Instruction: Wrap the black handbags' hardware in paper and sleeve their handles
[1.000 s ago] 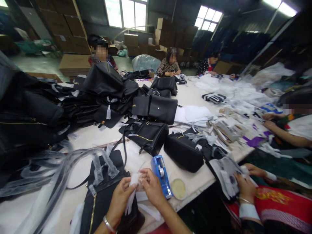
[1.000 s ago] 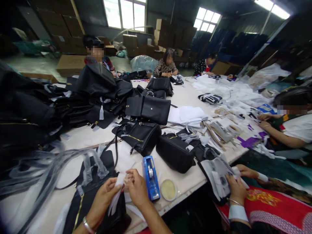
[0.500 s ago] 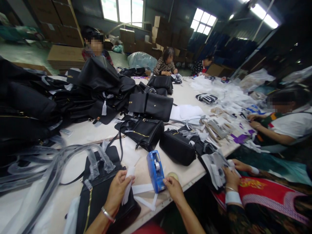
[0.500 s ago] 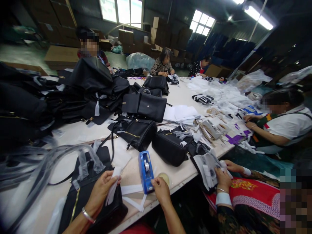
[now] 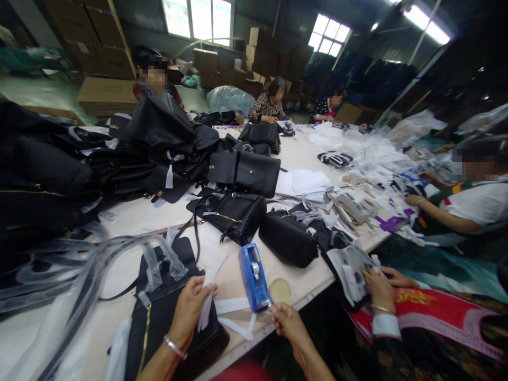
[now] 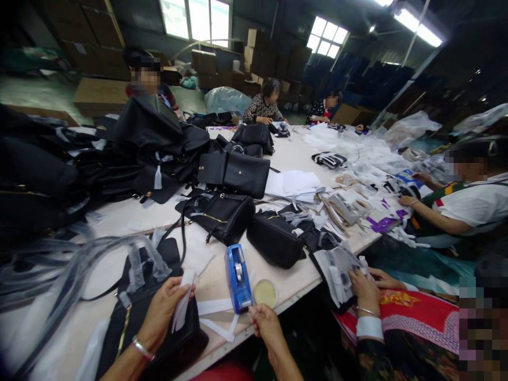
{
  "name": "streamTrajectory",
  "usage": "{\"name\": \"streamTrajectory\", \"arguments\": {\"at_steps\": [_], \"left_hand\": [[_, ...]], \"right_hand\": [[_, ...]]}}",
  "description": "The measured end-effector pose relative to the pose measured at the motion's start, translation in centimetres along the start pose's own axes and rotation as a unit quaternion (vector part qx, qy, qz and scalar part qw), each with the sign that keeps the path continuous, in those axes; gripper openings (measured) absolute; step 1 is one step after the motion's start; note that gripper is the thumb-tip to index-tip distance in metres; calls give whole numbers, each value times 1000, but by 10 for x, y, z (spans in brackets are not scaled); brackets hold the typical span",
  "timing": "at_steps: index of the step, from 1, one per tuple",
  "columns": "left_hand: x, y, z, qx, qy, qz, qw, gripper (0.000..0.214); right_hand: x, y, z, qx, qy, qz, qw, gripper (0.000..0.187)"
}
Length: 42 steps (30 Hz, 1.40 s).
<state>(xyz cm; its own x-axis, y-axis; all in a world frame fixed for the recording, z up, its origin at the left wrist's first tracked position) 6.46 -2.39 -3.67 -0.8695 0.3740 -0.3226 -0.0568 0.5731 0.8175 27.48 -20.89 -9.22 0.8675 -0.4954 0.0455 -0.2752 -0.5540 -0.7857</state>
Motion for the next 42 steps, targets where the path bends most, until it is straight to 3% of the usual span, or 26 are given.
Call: {"name": "streamTrajectory", "arguments": {"at_steps": [8, 13, 17, 19, 22, 26, 29, 33, 36, 40, 42], "left_hand": [[0, -2, 2, 0, 3, 7, 1000, 36], [-1, 4, 0, 5, 15, -1, 1000, 38], [-2, 6, 0, 2, 16, -12, 1000, 35], [-3, 5, 1, -3, 15, -15, 1000, 33], [-6, 1, 4, -16, 7, -9, 1000, 31], [-9, -1, 8, -46, -11, 10, 999, 26], [-10, 1, 7, -66, -24, 13, 997, 23], [-9, 8, 4, -60, -33, -5, 998, 21], [-6, 13, 2, -39, -49, -46, 997, 21], [0, 15, 3, -29, -80, -98, 992, 15], [4, 14, 6, -24, -106, -139, 984, 11]], "right_hand": [[1, 2, 4, -26, -12, 8, 1000, 32], [0, 6, -3, -9, -10, -40, 999, 27], [-11, 1, -14, 26, -45, -88, 995, 26], [-25, -19, -17, 72, -84, -106, 988, 24], [-57, -69, -18, 155, -140, -139, 968, 21], [-99, -134, -6, 269, -179, -210, 923, 18], [-119, -155, 8, 337, -204, -269, 879, 19], [-129, -157, 23, 358, -216, -327, 847, 19], [-132, -153, 31, 335, -217, -319, 859, 15], [-138, -135, 50, 248, -226, -190, 923, 31], [-144, -120, 60, 206, -238, -108, 943, 30]]}}
Point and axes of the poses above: each hand's wrist, its own z-axis towards the middle knuckle, its own x-axis out of the back of the hand, y = z × x, the point moved 3 cm from there along z, towards the middle knuckle, and after that the axes turned 8 degrees about -y, right-handed, at the moved point
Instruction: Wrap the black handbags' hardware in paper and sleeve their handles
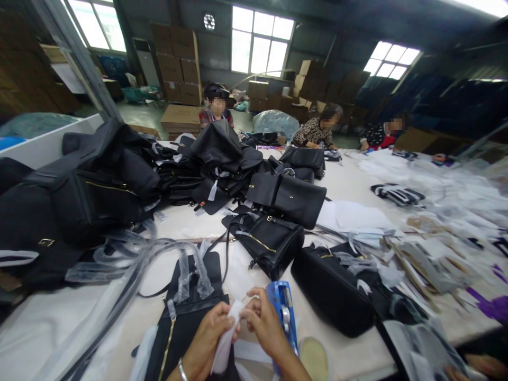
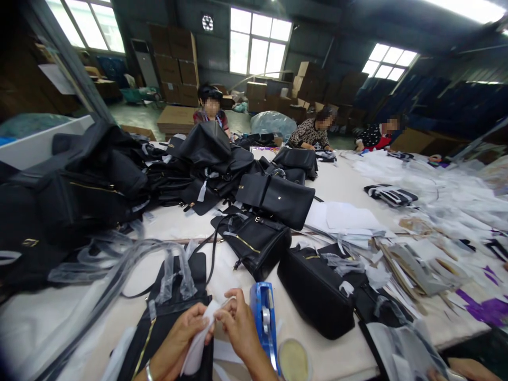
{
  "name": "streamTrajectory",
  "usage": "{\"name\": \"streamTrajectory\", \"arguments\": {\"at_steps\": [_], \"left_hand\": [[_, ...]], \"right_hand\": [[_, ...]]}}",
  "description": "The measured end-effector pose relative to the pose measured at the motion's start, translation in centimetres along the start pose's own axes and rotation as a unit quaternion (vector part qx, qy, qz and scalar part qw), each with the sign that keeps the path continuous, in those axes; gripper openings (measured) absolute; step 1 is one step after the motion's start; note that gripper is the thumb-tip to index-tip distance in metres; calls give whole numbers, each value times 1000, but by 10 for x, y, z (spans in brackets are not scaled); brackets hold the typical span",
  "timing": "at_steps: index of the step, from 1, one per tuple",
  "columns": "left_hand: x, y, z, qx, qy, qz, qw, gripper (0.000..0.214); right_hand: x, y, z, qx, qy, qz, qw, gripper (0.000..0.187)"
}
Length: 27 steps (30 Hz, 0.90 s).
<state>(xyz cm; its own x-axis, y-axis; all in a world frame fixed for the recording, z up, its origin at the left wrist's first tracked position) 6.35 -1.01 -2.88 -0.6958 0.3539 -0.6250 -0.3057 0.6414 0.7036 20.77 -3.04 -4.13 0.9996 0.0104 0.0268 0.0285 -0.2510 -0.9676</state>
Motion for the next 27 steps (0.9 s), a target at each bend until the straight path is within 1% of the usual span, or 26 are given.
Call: {"name": "streamTrajectory", "arguments": {"at_steps": [2, 5, 6, 8, 10, 12, 13, 15, 17, 19, 21, 24, 27], "left_hand": [[3, 0, 4, 15, -34, -55, 998, 9], [8, -1, 9, 53, -71, -132, 987, 11], [10, -1, 11, 63, -74, -148, 984, 12], [13, -2, 13, 74, -65, -159, 982, 13], [15, -4, 15, 73, -42, -138, 987, 14], [14, -7, 17, 63, -14, -94, 993, 21], [12, -8, 17, 55, -2, -69, 996, 27], [6, -10, 19, 38, 11, -23, 999, 39], [-1, -11, 21, 25, 16, 26, 999, 48], [-5, -11, 22, 18, 23, 79, 996, 53], [-7, -11, 22, 13, 25, 116, 993, 58], [-4, -15, 21, 9, 21, 121, 992, 67], [1, -21, 20, 22, 30, 108, 993, 69]], "right_hand": [[-8, 15, 7, -3, -6, 66, 998, 24], [-18, 31, 15, 11, -31, 123, 992, 27], [-18, 34, 16, 10, -38, 125, 991, 28], [-14, 36, 16, 5, -36, 92, 995, 24], [-4, 33, 11, -4, -7, 48, 999, 18], [5, 25, 5, -14, 21, 42, 999, 22], [8, 21, 3, -16, 24, 48, 998, 26], [9, 10, 1, -12, 7, 41, 999, 29], [7, 3, 5, -13, -24, 14, 1000, 26], [3, 1, 12, -34, -58, 1, 998, 21], [-2, 4, 20, -62, -93, 13, 994, 23], [-7, 12, 27, -82, -115, 30, 990, 24], [-8, 18, 28, -72, -100, 25, 992, 23]]}}
Point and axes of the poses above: each hand's wrist, its own z-axis towards the middle knuckle, its own x-axis out of the back of the hand, y = z × x, the point moved 3 cm from there along z, towards the middle knuckle, and after that the axes turned 8 degrees about -y, right-handed, at the moved point
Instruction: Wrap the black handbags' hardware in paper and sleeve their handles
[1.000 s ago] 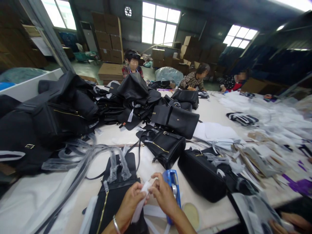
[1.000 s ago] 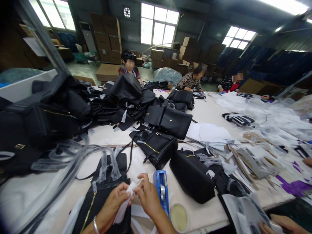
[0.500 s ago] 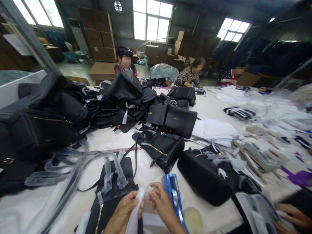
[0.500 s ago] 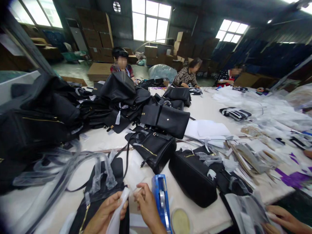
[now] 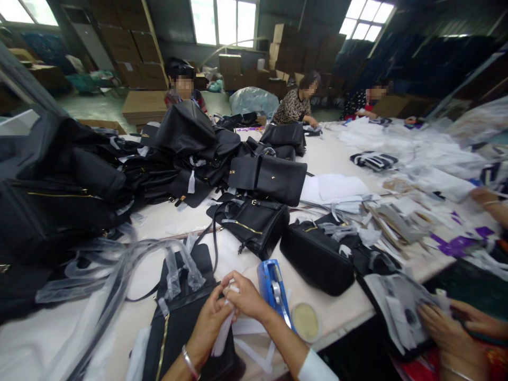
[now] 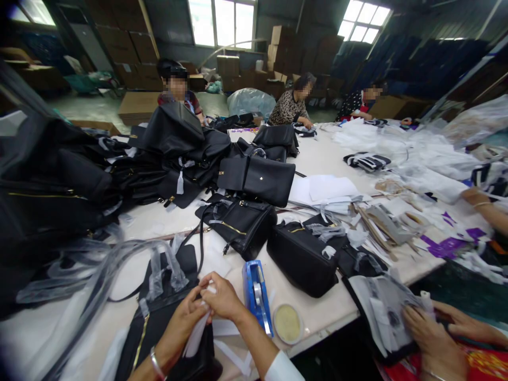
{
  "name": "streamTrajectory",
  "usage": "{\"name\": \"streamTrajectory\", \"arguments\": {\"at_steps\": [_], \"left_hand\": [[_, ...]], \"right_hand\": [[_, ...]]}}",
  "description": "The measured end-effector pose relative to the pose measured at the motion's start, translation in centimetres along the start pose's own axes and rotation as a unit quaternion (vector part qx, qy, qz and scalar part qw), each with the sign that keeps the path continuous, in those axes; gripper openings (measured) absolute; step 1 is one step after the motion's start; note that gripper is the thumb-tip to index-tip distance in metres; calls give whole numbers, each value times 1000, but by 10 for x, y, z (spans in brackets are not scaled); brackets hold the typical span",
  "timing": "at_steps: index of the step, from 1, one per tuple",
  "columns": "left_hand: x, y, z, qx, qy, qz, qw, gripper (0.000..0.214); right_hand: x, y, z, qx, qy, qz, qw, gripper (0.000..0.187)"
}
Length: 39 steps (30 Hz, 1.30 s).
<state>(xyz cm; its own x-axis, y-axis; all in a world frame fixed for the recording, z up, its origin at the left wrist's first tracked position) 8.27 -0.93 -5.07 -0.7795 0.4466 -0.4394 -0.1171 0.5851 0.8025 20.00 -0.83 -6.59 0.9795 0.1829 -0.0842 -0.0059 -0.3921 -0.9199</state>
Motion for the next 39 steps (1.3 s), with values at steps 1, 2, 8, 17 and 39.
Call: {"name": "streamTrajectory", "arguments": {"at_steps": [1, 2, 8, 17, 39], "left_hand": [[0, -2, 0, 9, 3, -4, 1000, 67], [0, -2, -1, 19, 3, -7, 1000, 63], [0, 1, -21, 85, -33, 1, 996, 37], [13, -7, -38, 25, -22, -112, 993, 31], [-1, 1, -51, 37, 51, -91, 994, 38]], "right_hand": [[1, 1, 0, 6, 8, -6, 1000, 23], [2, 2, -1, 12, 16, -13, 1000, 22], [13, 9, -9, 34, 83, -16, 996, 26], [-35, 43, -57, 28, 127, 19, 991, 28], [-58, 9, -59, 32, 204, -260, 943, 16]]}}
Point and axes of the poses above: each hand's wrist, its own z-axis towards the middle knuckle, its own x-axis out of the back of the hand, y = z × x, the point moved 3 cm from there along z, towards the middle knuckle, and after that the axes turned 8 degrees about -y, right-handed, at the moved point
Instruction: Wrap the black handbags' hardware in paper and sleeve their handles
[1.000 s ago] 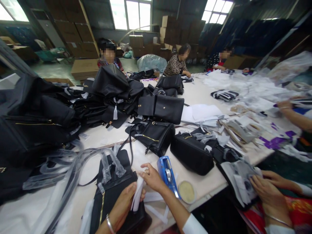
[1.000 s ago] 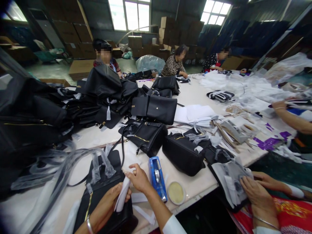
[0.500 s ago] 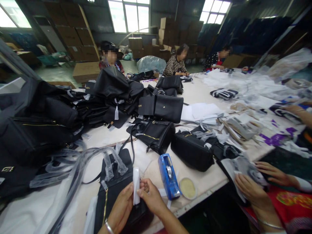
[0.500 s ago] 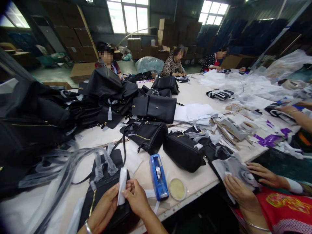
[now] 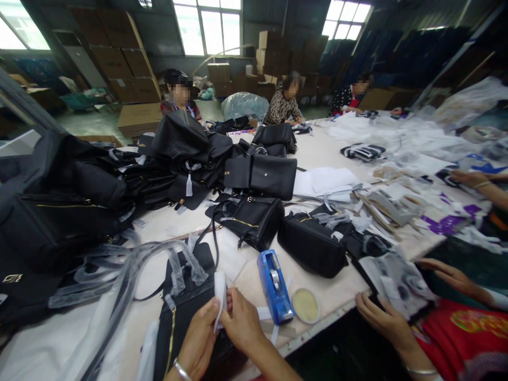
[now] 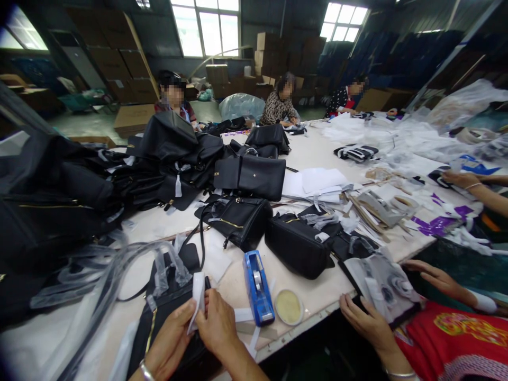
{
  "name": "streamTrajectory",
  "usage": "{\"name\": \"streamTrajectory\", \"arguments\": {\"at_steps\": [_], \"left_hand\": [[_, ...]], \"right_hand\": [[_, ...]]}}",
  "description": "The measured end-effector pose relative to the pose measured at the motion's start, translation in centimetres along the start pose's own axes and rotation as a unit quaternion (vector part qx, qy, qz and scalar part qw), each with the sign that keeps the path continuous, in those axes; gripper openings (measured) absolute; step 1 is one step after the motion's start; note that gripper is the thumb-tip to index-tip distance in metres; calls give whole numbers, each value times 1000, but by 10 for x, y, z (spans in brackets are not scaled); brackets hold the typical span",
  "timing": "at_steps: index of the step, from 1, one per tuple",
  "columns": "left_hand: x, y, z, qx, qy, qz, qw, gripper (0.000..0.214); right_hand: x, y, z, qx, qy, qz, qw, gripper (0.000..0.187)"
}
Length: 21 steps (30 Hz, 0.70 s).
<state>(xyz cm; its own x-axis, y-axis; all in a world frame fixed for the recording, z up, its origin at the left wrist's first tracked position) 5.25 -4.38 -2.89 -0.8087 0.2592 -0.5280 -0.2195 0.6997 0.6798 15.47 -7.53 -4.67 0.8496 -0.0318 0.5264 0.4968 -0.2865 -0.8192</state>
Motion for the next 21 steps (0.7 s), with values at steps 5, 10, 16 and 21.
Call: {"name": "streamTrajectory", "arguments": {"at_steps": [5, 10, 16, 21], "left_hand": [[5, -4, 4, 20, 34, -4, 999, 37], [8, -9, 14, 32, 36, -19, 999, 36], [13, -17, 23, 8, 66, -19, 998, 28], [7, -16, 22, -33, 72, -4, 997, 31]], "right_hand": [[-8, -4, -3, 20, 20, -112, 993, 23], [-10, -2, -7, 54, 51, -138, 988, 36], [1, 2, -10, 19, 93, -73, 993, 12], [3, -4, -13, 41, 84, -123, 988, 13]]}}
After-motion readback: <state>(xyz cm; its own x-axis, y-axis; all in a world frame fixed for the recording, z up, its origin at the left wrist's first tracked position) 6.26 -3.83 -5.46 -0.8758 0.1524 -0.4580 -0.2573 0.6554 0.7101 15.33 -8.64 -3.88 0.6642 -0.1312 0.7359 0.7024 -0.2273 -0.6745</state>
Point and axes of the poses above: each hand's wrist, its own z-axis towards the middle knuckle, its own x-axis out of the back of the hand, y = z × x, the point moved 3 cm from there along z, towards the middle knuckle, and after that the axes turned 8 degrees about -y, right-handed, at the moved point
